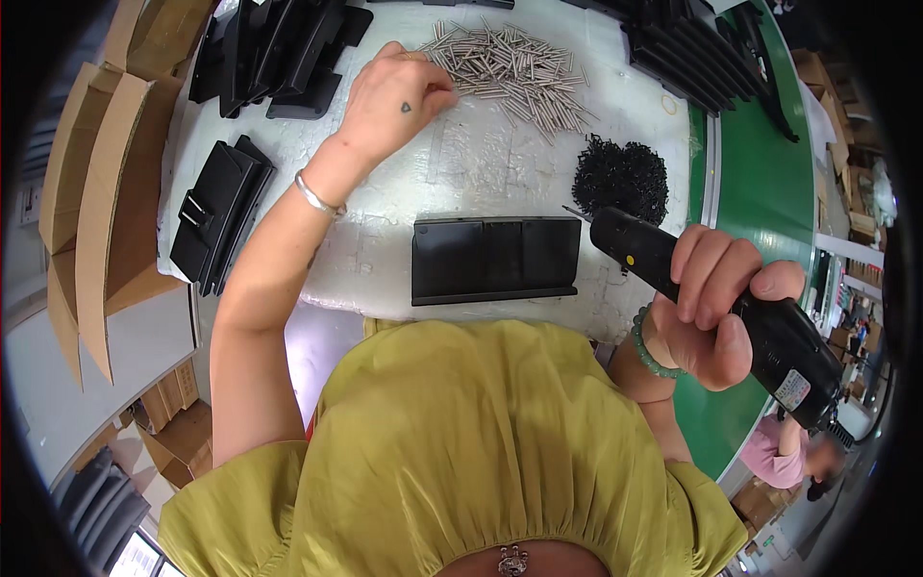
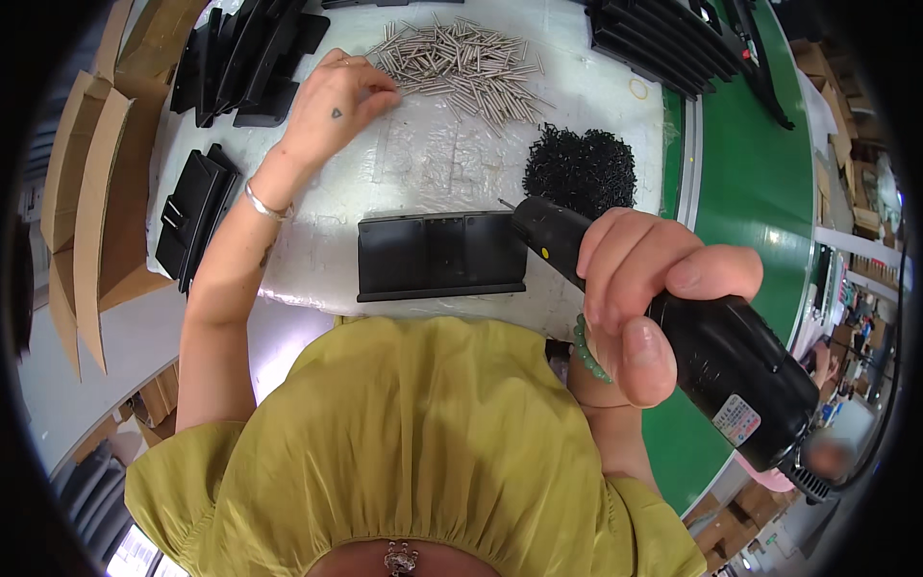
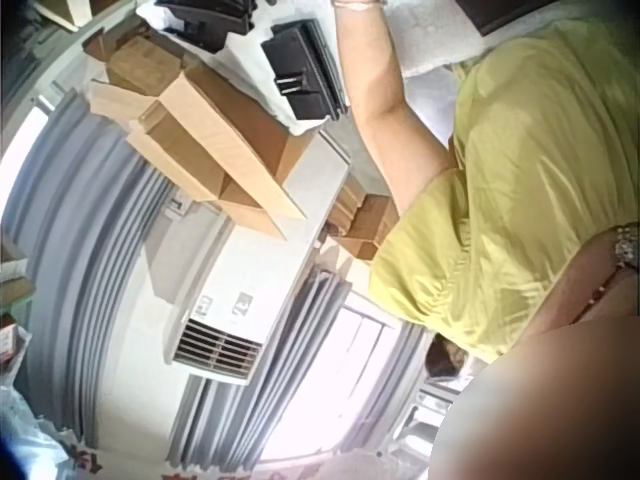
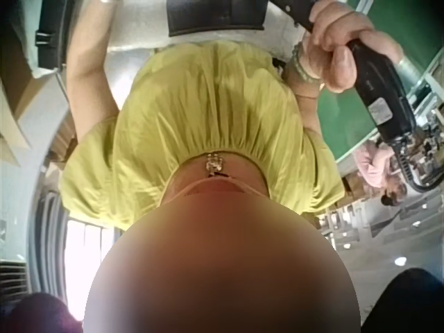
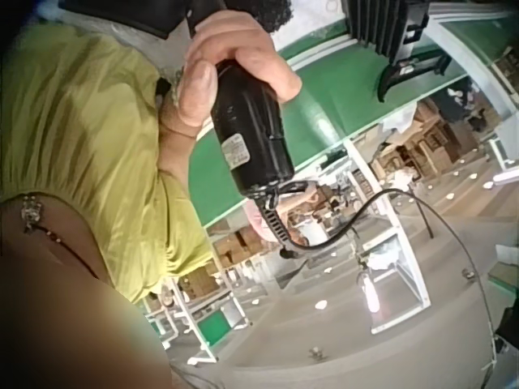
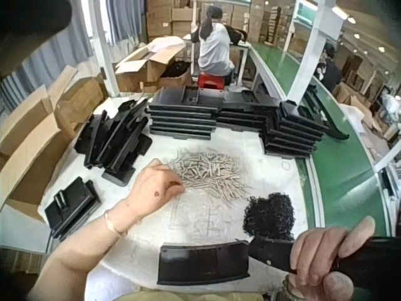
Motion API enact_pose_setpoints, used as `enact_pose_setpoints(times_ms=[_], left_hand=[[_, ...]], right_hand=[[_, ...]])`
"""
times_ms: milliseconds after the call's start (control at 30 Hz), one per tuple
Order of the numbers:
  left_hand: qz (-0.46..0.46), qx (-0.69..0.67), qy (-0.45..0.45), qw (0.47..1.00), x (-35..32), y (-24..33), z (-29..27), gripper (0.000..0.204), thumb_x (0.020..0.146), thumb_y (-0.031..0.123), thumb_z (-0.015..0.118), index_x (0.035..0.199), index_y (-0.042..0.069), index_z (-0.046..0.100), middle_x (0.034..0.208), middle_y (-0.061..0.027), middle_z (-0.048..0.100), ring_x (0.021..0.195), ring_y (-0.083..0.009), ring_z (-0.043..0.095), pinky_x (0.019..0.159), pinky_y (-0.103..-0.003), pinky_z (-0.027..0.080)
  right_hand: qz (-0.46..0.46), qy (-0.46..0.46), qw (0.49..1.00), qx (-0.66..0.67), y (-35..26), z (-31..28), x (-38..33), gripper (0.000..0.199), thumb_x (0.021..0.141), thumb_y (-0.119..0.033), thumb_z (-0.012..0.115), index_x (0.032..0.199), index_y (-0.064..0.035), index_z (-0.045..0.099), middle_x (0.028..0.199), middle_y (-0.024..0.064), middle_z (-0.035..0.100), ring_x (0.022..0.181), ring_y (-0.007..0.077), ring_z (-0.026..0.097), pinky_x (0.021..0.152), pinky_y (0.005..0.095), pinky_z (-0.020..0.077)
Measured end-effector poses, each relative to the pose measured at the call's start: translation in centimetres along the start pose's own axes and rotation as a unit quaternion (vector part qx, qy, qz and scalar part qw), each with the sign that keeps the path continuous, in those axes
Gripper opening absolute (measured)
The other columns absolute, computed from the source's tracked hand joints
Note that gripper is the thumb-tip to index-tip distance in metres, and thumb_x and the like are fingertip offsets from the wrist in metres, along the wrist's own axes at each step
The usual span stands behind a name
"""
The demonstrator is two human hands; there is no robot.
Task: Assembling plastic housing components using an electric screwdriver and screws.
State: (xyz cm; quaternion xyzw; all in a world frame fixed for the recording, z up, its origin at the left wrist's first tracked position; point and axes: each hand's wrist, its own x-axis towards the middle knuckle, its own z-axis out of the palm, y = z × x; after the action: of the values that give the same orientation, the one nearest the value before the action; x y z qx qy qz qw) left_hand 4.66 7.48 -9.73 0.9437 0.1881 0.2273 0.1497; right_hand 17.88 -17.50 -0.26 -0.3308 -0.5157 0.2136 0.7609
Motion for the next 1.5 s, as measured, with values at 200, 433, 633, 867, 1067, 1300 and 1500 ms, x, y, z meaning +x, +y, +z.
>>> enact_pose_setpoints(times_ms=[200,433,633,867,1067,1300,1500], left_hand=[[-0.011,0.008,-0.092,0.996,1.0,0.0,-0.4,0.011,0.068,0.014,0.072,0.073,0.006,0.068,0.071,-0.0083,0.064,0.069,-0.0274,0.059,0.066,-0.038,0.049],[-0.101,-0.324,-0.100,0.935,-3.0,5.0,-3.7,0.008,0.076,0.003,0.067,0.080,-0.001,0.062,0.074,-0.0109,0.066,0.072,-0.0172,0.068,0.063,-0.025,0.052],[-0.047,-0.242,-0.055,0.968,-8.3,7.5,-2.1,0.009,0.073,0.002,0.068,0.081,0.002,0.064,0.074,-0.0109,0.065,0.068,-0.0274,0.063,0.062,-0.032,0.052],[-0.062,-0.245,-0.010,0.968,-9.3,8.6,-1.3,0.009,0.072,0.000,0.066,0.081,0.001,0.064,0.079,-0.0124,0.064,0.070,-0.0304,0.061,0.063,-0.036,0.050],[-0.058,-0.262,-0.013,0.963,-9.1,8.8,-1.2,0.009,0.070,-0.001,0.065,0.078,0.001,0.062,0.073,-0.0105,0.059,0.069,-0.0290,0.058,0.061,-0.035,0.048],[-0.084,-0.294,0.000,0.952,-9.1,9.1,-0.8,0.008,0.069,-0.002,0.064,0.076,0.001,0.061,0.072,-0.0099,0.058,0.068,-0.0279,0.057,0.060,-0.035,0.048],[-0.091,-0.299,0.002,0.950,-9.2,9.1,-0.7,0.007,0.069,-0.001,0.064,0.074,0.001,0.060,0.070,-0.0099,0.057,0.067,-0.0279,0.057,0.059,-0.035,0.048]], right_hand=[[0.017,-0.003,1.000,0.004,0.2,0.3,-0.2,0.034,0.075,-0.008,0.059,0.104,-0.0093,0.042,0.062,0.0025,0.047,0.050,0.0137,0.044,0.055,0.0305,0.0359],[0.052,-0.001,0.999,0.009,0.0,1.1,-0.3,0.031,0.078,-0.006,0.058,0.104,-0.0093,0.042,0.065,0.0035,0.048,0.053,0.0144,0.045,0.057,0.0310,0.0367],[0.087,-0.084,0.993,-0.006,1.3,1.9,-0.1,0.035,0.075,-0.013,0.056,0.107,-0.0129,0.043,0.066,-0.0026,0.049,0.054,0.0099,0.047,0.059,0.0268,0.0379],[0.116,-0.115,0.986,-0.018,1.4,2.2,-0.4,0.033,0.077,-0.012,0.057,0.106,-0.0145,0.039,0.070,-0.0021,0.051,0.055,0.0106,0.049,0.058,0.0268,0.0384],[0.109,-0.120,0.987,-0.006,2.1,2.3,-0.6,0.034,0.078,-0.012,0.057,0.107,-0.0138,0.039,0.070,-0.0016,0.051,0.056,0.0112,0.049,0.058,0.0275,0.0382],[0.100,-0.122,0.987,0.003,2.6,2.3,-0.7,0.034,0.078,-0.013,0.055,0.108,-0.0125,0.040,0.069,-0.0008,0.050,0.056,0.0115,0.047,0.059,0.0279,0.0381],[0.111,-0.118,0.987,-0.013,3.1,2.4,-0.6,0.033,0.077,-0.012,0.055,0.106,-0.0124,0.040,0.068,-0.0010,0.050,0.053,0.0111,0.046,0.058,0.0279,0.0385]])
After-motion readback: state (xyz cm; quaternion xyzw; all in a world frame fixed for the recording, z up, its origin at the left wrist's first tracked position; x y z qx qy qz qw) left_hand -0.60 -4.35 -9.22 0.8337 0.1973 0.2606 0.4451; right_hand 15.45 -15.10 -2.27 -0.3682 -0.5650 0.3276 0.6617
